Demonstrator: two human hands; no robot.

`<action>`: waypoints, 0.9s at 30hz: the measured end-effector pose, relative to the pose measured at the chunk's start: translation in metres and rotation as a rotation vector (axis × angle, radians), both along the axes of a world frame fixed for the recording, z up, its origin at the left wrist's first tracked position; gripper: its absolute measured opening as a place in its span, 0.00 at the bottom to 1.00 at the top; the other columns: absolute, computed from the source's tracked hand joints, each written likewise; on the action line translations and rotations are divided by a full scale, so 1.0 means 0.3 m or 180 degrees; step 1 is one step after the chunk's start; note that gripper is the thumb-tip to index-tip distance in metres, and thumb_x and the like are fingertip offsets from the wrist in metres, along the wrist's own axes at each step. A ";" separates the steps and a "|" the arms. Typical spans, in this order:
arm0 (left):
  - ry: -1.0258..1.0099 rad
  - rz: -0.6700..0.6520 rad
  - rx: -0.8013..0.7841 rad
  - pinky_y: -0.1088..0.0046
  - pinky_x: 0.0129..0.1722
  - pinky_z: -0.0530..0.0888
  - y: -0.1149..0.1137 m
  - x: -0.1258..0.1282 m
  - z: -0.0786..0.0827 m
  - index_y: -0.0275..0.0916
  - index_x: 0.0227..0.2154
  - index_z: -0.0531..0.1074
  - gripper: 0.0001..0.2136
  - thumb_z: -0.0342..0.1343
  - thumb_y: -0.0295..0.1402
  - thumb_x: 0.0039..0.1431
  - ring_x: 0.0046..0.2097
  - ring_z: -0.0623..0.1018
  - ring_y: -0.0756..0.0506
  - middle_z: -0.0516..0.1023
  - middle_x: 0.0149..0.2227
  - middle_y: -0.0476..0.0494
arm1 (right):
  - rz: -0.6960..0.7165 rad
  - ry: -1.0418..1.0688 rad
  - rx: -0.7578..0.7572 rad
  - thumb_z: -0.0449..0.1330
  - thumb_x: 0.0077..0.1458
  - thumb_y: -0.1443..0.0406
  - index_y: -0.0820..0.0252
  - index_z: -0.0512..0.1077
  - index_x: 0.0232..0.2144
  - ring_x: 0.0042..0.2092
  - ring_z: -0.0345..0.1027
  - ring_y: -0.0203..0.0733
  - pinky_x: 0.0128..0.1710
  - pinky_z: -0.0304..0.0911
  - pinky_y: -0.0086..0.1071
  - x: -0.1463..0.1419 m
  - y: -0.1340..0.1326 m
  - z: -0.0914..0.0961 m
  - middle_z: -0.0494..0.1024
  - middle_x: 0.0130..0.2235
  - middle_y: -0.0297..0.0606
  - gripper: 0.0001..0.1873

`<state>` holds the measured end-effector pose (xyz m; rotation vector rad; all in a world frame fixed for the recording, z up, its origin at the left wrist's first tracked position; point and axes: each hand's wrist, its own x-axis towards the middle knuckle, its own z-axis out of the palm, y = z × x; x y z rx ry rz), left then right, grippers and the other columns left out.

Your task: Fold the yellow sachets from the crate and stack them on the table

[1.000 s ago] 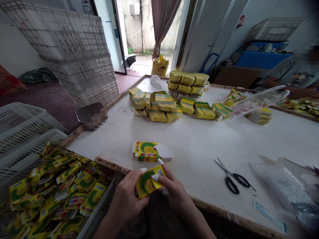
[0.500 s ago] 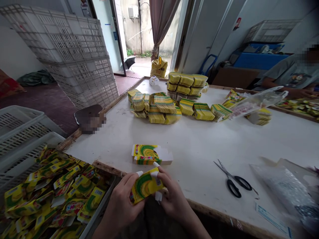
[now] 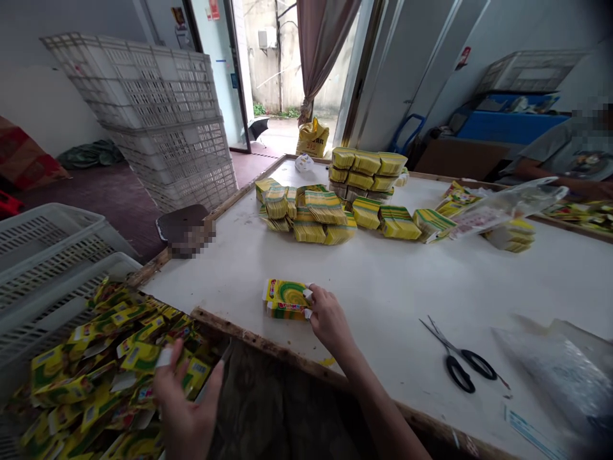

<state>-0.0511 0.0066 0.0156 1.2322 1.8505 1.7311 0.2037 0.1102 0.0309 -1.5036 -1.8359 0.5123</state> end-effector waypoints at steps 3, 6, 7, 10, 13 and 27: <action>-0.0428 -0.0495 -0.0061 0.52 0.57 0.67 -0.014 0.148 -0.001 0.43 0.58 0.59 0.31 0.64 0.36 0.52 0.60 0.67 0.34 0.64 0.59 0.34 | -0.0020 0.0104 0.0021 0.51 0.41 0.80 0.61 0.62 0.49 0.41 0.65 0.49 0.43 0.65 0.45 0.002 -0.012 0.013 0.72 0.38 0.43 0.30; -0.0888 -0.1035 0.0323 0.59 0.54 0.71 -0.019 0.263 0.000 0.44 0.60 0.57 0.33 0.62 0.39 0.53 0.60 0.67 0.36 0.65 0.58 0.35 | 0.0004 0.0286 0.0017 0.52 0.43 0.79 0.60 0.57 0.52 0.34 0.66 0.42 0.37 0.66 0.36 -0.009 -0.067 0.055 0.70 0.35 0.36 0.31; -0.1107 -0.1178 0.0489 0.60 0.54 0.70 -0.014 0.289 0.005 0.43 0.61 0.56 0.35 0.63 0.42 0.53 0.61 0.66 0.36 0.65 0.59 0.35 | 0.0075 0.0417 -0.0019 0.53 0.45 0.78 0.59 0.56 0.53 0.31 0.65 0.39 0.34 0.66 0.33 -0.021 -0.095 0.070 0.69 0.33 0.33 0.31; -0.2151 -0.1402 0.0729 0.60 0.54 0.71 0.013 0.338 0.040 0.41 0.59 0.60 0.37 0.60 0.54 0.49 0.59 0.69 0.35 0.68 0.57 0.34 | 0.0508 0.1232 -0.0339 0.56 0.47 0.75 0.55 0.55 0.55 0.29 0.64 0.35 0.29 0.65 0.27 -0.078 -0.194 0.095 0.68 0.33 0.31 0.32; -0.3363 -0.1329 0.0459 0.58 0.47 0.75 0.040 0.352 0.095 0.41 0.51 0.70 0.34 0.55 0.60 0.48 0.49 0.76 0.35 0.76 0.49 0.36 | 0.0860 0.2062 -0.0697 0.56 0.46 0.75 0.54 0.57 0.55 0.30 0.64 0.35 0.29 0.63 0.26 -0.146 -0.285 0.084 0.68 0.34 0.31 0.33; -0.3849 -0.0836 0.0212 0.72 0.33 0.76 0.062 0.342 0.155 0.41 0.28 0.70 0.27 0.62 0.61 0.38 0.26 0.70 0.50 0.67 0.25 0.53 | 0.0952 0.2888 -0.1443 0.67 0.36 0.70 0.56 0.73 0.35 0.33 0.60 0.37 0.33 0.59 0.27 -0.197 -0.363 0.072 0.66 0.30 0.29 0.18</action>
